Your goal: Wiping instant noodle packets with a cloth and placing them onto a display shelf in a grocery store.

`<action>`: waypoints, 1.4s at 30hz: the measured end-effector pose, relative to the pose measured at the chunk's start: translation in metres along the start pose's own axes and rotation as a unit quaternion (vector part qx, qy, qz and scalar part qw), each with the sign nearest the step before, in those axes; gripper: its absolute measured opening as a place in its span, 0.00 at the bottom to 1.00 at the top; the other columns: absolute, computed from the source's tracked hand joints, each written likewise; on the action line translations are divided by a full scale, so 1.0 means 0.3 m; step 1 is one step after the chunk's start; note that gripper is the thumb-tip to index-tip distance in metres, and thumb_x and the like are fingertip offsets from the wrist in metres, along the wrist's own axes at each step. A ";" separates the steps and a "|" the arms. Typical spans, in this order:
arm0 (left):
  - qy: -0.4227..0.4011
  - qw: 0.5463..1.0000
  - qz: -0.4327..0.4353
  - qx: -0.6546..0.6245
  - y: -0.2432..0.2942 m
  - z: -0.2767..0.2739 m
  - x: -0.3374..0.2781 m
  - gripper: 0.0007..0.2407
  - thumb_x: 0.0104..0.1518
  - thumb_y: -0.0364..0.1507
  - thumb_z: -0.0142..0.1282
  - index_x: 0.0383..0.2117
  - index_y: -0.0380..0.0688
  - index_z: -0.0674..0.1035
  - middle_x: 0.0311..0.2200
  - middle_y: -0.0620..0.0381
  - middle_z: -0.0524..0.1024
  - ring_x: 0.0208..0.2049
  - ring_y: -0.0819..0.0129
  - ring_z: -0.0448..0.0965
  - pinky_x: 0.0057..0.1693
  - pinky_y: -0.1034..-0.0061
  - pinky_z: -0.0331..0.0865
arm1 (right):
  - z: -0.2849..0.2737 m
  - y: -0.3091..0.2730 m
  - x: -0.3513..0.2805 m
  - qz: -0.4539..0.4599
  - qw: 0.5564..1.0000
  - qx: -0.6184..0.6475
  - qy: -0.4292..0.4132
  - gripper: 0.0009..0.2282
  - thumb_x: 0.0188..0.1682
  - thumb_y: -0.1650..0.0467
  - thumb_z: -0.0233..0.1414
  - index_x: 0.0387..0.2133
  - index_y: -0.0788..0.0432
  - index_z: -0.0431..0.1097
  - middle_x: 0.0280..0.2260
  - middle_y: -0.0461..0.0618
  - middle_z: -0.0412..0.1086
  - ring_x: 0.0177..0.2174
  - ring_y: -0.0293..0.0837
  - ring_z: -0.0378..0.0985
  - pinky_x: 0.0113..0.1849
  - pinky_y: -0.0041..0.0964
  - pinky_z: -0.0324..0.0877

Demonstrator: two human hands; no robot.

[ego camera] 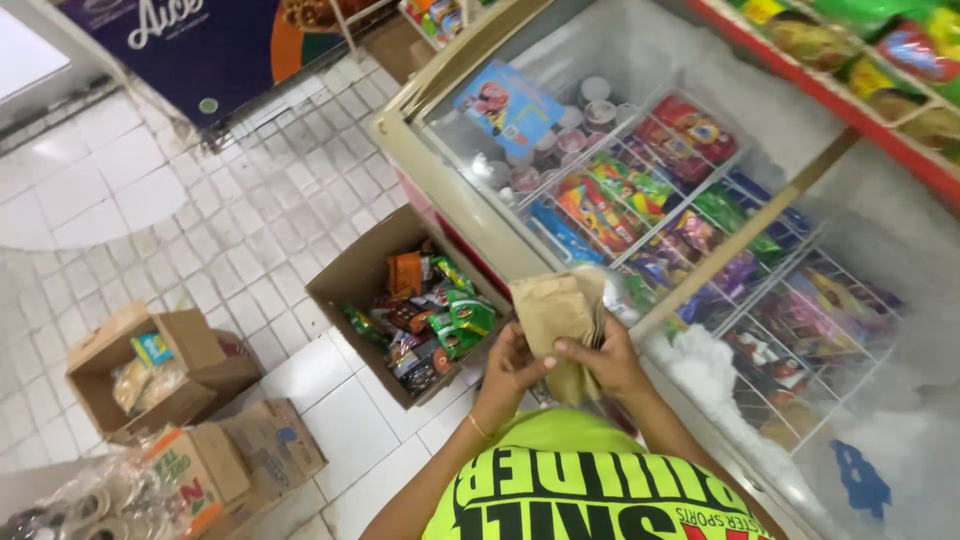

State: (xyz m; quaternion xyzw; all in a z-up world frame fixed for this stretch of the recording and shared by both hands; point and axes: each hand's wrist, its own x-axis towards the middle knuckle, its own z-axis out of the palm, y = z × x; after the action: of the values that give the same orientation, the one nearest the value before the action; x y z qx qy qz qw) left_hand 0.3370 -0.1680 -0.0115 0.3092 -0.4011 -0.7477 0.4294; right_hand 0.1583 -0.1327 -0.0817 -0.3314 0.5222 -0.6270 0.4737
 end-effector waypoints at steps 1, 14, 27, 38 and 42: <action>0.014 1.000 0.000 -0.002 0.000 -0.032 0.020 0.20 0.44 0.22 0.74 0.43 0.41 0.77 0.36 0.57 0.79 0.40 0.68 0.80 0.48 0.75 0.74 | 0.027 0.000 0.027 0.009 1.000 0.000 -0.010 0.28 0.32 0.77 0.71 0.50 0.65 0.72 0.41 0.57 0.79 0.39 0.45 0.80 0.43 0.46 0.77; 0.147 0.969 0.150 0.131 0.004 -0.241 0.248 0.13 0.45 0.21 0.72 0.33 0.41 0.78 0.24 0.55 0.75 0.30 0.69 0.76 0.37 0.73 0.71 | 0.309 0.037 0.192 -0.072 0.996 -0.032 0.047 0.21 0.37 0.80 0.65 0.47 0.67 0.74 0.37 0.60 0.77 0.37 0.49 0.80 0.43 0.52 0.76; 0.194 0.902 0.261 0.283 0.047 -0.349 0.376 0.17 0.50 0.35 0.71 0.35 0.47 0.70 0.46 0.48 0.70 0.50 0.50 0.70 0.57 0.61 0.60 | -0.050 0.839 0.374 0.157 0.968 0.181 -0.073 0.27 0.38 0.72 0.52 0.55 0.64 0.68 0.47 0.61 0.74 0.47 0.65 0.78 0.53 0.71 0.65; 0.227 0.792 -0.111 0.556 -0.440 -1.302 0.590 0.27 0.56 0.43 0.60 0.51 0.31 0.68 0.48 0.33 0.67 0.47 0.44 0.71 0.54 0.60 0.70 | 0.312 0.268 0.272 0.075 0.995 -0.033 0.053 0.34 0.33 0.78 0.57 0.60 0.61 0.63 0.48 0.53 0.72 0.42 0.47 0.72 0.44 0.38 0.68; 0.365 0.725 -0.190 0.552 -0.454 -1.537 0.604 0.26 0.49 0.33 0.65 0.51 0.26 0.74 0.50 0.22 0.69 0.47 0.32 0.73 0.55 0.52 0.72 | 0.242 0.233 0.217 0.034 0.985 -0.166 0.020 0.41 0.31 0.74 0.59 0.65 0.61 0.53 0.58 0.54 0.67 0.53 0.48 0.69 0.54 0.37 0.64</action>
State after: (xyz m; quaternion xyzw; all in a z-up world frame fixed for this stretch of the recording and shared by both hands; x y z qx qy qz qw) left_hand 0.5758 -0.4414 -0.3752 0.8105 -0.4883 -0.2894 0.1449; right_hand 0.2201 -0.2190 -0.1375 -0.3753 0.6394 -0.5215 0.4222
